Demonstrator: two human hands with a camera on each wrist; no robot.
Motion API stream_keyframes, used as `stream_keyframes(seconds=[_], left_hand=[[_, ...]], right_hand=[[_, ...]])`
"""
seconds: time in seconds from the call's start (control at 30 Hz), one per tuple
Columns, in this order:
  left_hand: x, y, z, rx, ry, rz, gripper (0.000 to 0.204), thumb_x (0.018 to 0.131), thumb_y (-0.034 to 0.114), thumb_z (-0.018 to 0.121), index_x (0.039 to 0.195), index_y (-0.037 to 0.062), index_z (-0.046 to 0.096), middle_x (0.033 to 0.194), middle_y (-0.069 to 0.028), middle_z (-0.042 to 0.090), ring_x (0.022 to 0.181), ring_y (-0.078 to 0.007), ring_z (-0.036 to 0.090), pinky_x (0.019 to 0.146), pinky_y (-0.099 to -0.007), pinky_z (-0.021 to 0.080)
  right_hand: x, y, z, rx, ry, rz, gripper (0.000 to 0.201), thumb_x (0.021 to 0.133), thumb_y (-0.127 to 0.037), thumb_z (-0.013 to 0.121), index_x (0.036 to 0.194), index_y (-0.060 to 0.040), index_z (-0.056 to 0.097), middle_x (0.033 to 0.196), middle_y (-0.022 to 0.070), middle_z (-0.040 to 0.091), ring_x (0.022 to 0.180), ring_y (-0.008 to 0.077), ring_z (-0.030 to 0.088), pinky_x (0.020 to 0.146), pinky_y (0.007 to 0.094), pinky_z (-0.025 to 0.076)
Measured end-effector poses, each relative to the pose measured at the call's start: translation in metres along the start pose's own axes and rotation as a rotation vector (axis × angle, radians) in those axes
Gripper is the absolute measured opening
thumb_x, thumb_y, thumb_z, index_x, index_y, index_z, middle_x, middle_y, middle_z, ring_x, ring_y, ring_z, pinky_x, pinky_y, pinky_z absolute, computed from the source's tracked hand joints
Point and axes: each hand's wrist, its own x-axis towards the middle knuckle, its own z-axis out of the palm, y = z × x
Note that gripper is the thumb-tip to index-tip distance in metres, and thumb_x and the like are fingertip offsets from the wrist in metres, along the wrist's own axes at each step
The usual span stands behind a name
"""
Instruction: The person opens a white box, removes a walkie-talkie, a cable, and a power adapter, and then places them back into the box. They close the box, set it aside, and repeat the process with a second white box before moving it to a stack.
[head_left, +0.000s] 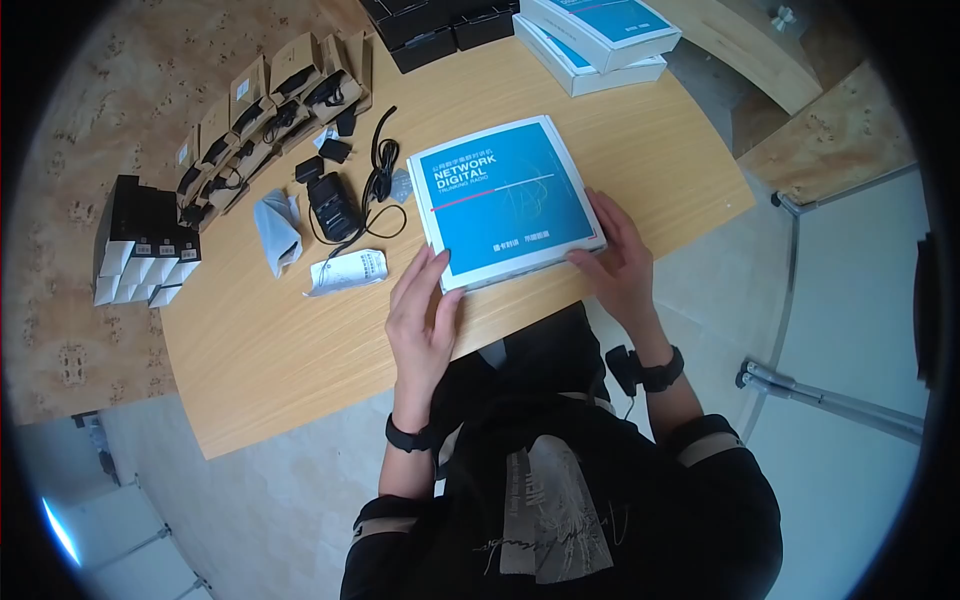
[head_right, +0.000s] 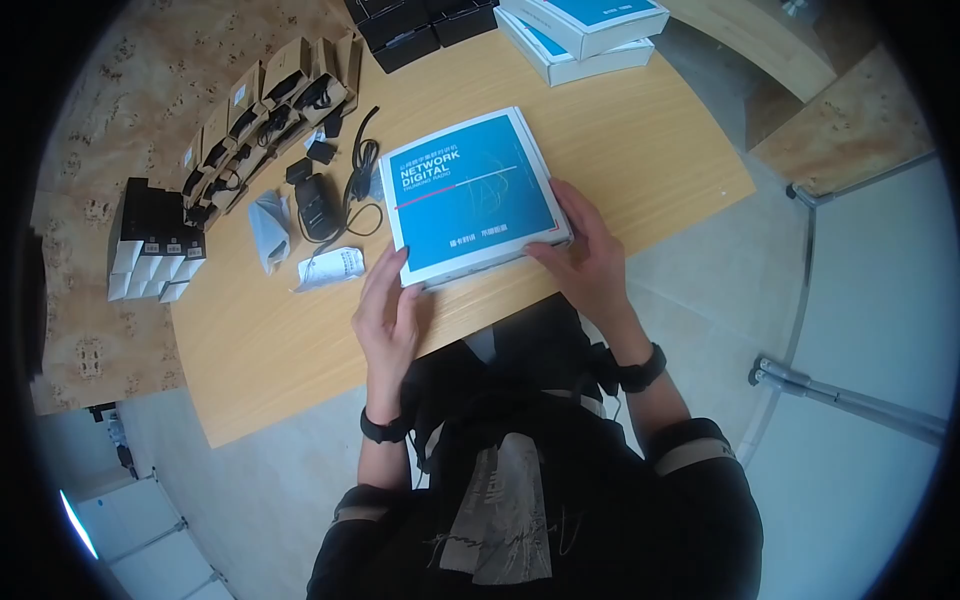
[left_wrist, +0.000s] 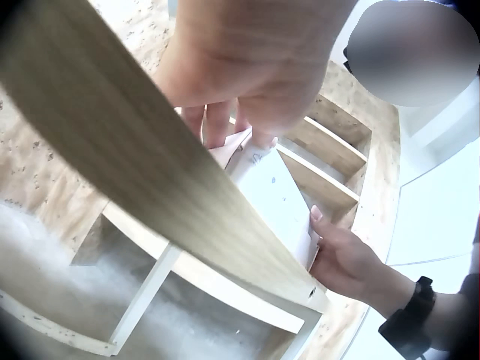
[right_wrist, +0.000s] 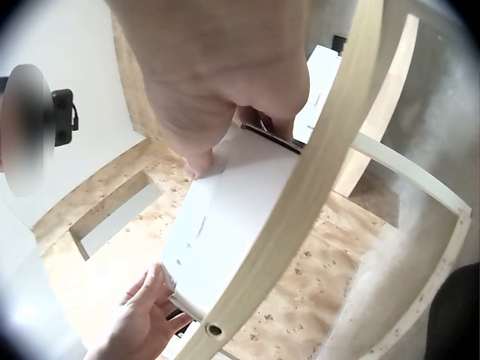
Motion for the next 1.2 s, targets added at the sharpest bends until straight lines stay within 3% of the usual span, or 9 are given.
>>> stream_keyframes(seconds=[0.2, 0.27, 0.37, 0.5, 0.87, 0.97, 1.03, 1.07, 1.2], left_hand=[[-0.003, 0.000, 0.000, 0.117, 0.024, 0.117, 0.035, 0.092, 0.009, 0.070, 0.126, 0.0032, 0.069, 0.129, -0.0202, 0.068, 0.131, -0.0395, 0.057, 0.107, -0.0452, 0.047], [-0.001, -0.001, -0.002, 0.188, 0.025, 0.196, 0.035, 0.091, 0.008, 0.070, 0.126, 0.0027, 0.069, 0.129, -0.0202, 0.068, 0.131, -0.0409, 0.057, 0.106, -0.0456, 0.047], [0.001, 0.001, -0.007, 0.319, 0.026, 0.291, 0.036, 0.088, 0.007, 0.072, 0.124, 0.0017, 0.070, 0.128, -0.0192, 0.068, 0.130, -0.0420, 0.058, 0.103, -0.0463, 0.050], [-0.003, -0.004, -0.007, 0.350, 0.003, 0.286, 0.038, 0.087, 0.008, 0.073, 0.124, 0.0026, 0.070, 0.127, -0.0187, 0.069, 0.129, -0.0425, 0.058, 0.102, -0.0463, 0.051], [0.014, 0.030, -0.026, 0.561, -0.070, 0.319, 0.037, 0.089, 0.020, 0.074, 0.122, 0.0019, 0.070, 0.126, -0.0170, 0.068, 0.133, -0.0411, 0.053, 0.101, -0.0480, 0.049], [0.053, 0.049, -0.032, 0.628, -0.157, 0.424, 0.038, 0.091, 0.024, 0.073, 0.120, -0.0009, 0.070, 0.128, -0.0200, 0.067, 0.134, -0.0418, 0.052, 0.105, -0.0510, 0.045], [0.085, 0.054, -0.014, 0.368, -0.314, 0.325, 0.050, 0.098, 0.037, 0.063, 0.129, -0.0027, 0.065, 0.139, -0.0242, 0.059, 0.140, -0.0423, 0.045, 0.111, -0.0548, 0.039], [0.094, 0.051, -0.003, 0.381, -0.322, 0.326, 0.050, 0.098, 0.037, 0.063, 0.129, -0.0027, 0.065, 0.139, -0.0242, 0.059, 0.140, -0.0423, 0.045, 0.111, -0.0548, 0.039], [0.093, 0.027, 0.027, 0.673, -0.461, 0.312, 0.062, 0.105, 0.047, 0.043, 0.148, 0.0028, 0.050, 0.159, -0.0230, 0.038, 0.149, -0.0393, 0.032, 0.122, -0.0543, 0.021]], right_hand=[[-0.013, 0.013, -0.001, 0.025, 0.095, 0.025, 0.069, 0.087, -0.001, 0.077, 0.148, 0.0046, 0.044, 0.152, 0.0201, 0.048, 0.134, 0.0247, 0.053, 0.112, 0.0363, 0.045], [-0.011, 0.007, -0.004, -0.021, -0.023, 0.109, 0.070, 0.088, -0.005, 0.077, 0.149, 0.0040, 0.043, 0.149, 0.0216, 0.051, 0.134, 0.0249, 0.054, 0.109, 0.0367, 0.046], [-0.009, 0.005, -0.005, -0.152, -0.033, 0.057, 0.069, 0.091, -0.011, 0.074, 0.151, 0.0011, 0.042, 0.147, 0.0239, 0.052, 0.133, 0.0318, 0.056, 0.107, 0.0390, 0.047], [-0.009, 0.000, -0.004, -0.215, -0.050, 0.077, 0.068, 0.093, -0.014, 0.072, 0.151, -0.0010, 0.040, 0.147, 0.0246, 0.052, 0.132, 0.0384, 0.055, 0.107, 0.0407, 0.046], [-0.008, 0.012, -0.004, -0.192, -0.043, 0.021, 0.066, 0.093, -0.012, 0.071, 0.150, 0.0003, 0.042, 0.145, 0.0232, 0.053, 0.129, 0.0365, 0.056, 0.106, 0.0401, 0.046], [-0.011, 0.007, 0.001, -0.184, -0.034, 0.026, 0.064, 0.093, -0.012, 0.071, 0.149, -0.0001, 0.043, 0.143, 0.0230, 0.055, 0.128, 0.0361, 0.058, 0.104, 0.0396, 0.047], [-0.009, -0.002, 0.002, -0.194, -0.035, 0.029, 0.063, 0.093, -0.012, 0.071, 0.149, -0.0003, 0.044, 0.142, 0.0230, 0.056, 0.127, 0.0360, 0.059, 0.103, 0.0393, 0.048], [-0.009, -0.005, 0.003, -0.210, -0.036, 0.041, 0.063, 0.093, -0.012, 0.071, 0.148, -0.0008, 0.045, 0.142, 0.0228, 0.056, 0.126, 0.0362, 0.059, 0.102, 0.0391, 0.049], [-0.010, 0.000, 0.002, -0.212, -0.025, 0.047, 0.060, 0.093, -0.015, 0.071, 0.147, -0.0019, 0.048, 0.140, 0.0222, 0.057, 0.125, 0.0379, 0.060, 0.101, 0.0396, 0.050]])
